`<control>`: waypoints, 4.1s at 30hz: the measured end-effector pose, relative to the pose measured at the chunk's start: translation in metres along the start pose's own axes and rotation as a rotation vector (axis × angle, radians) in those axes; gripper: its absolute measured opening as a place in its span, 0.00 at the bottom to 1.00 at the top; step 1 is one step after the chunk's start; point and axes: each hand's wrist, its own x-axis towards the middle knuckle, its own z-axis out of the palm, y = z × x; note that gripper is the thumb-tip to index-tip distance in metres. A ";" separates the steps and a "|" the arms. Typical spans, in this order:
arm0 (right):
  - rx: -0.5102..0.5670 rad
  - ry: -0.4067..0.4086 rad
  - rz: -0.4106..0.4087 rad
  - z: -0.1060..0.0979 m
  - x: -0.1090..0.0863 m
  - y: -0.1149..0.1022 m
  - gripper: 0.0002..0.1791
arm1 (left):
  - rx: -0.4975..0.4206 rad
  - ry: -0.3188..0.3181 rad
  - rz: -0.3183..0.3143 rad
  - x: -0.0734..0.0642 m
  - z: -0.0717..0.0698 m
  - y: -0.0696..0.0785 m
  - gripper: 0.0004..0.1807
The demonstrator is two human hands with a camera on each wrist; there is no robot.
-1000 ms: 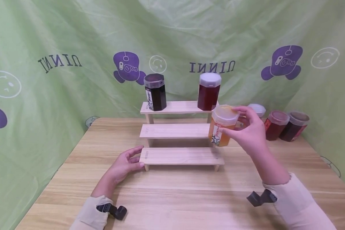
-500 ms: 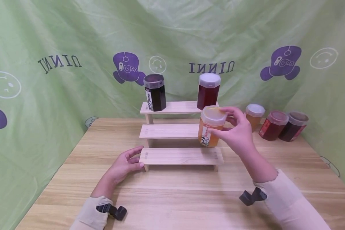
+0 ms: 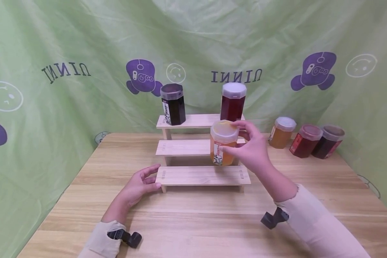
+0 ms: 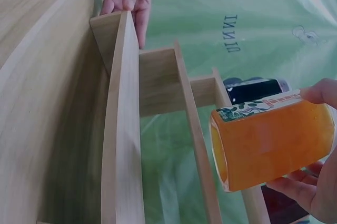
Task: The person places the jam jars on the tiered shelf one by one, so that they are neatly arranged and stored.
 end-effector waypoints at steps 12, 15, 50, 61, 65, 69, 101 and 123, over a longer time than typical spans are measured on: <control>0.040 -0.057 -0.019 0.019 0.002 -0.008 0.36 | -0.024 -0.004 0.003 -0.002 0.001 0.001 0.44; 0.043 -0.066 -0.015 0.023 0.003 -0.010 0.37 | -0.023 -0.002 -0.001 -0.002 0.001 0.001 0.44; 0.159 -0.054 -0.037 0.072 0.031 -0.009 0.35 | -0.037 -0.014 0.008 0.000 0.000 -0.001 0.44; 0.112 -0.104 -0.072 0.083 0.042 -0.005 0.36 | -0.044 -0.018 0.012 -0.001 0.000 0.000 0.45; 0.119 -0.111 -0.096 0.088 0.047 -0.005 0.36 | -0.038 -0.020 0.011 -0.001 0.001 0.000 0.45; 0.129 -0.127 -0.106 0.093 0.051 -0.005 0.36 | -0.035 -0.024 0.012 0.000 0.001 0.000 0.45; 0.170 -0.239 -0.084 0.126 0.065 -0.005 0.36 | -0.033 -0.019 0.010 0.000 0.000 0.000 0.44; 0.285 -0.262 -0.148 0.111 0.058 0.004 0.34 | -0.017 -0.013 0.007 0.000 -0.002 -0.001 0.44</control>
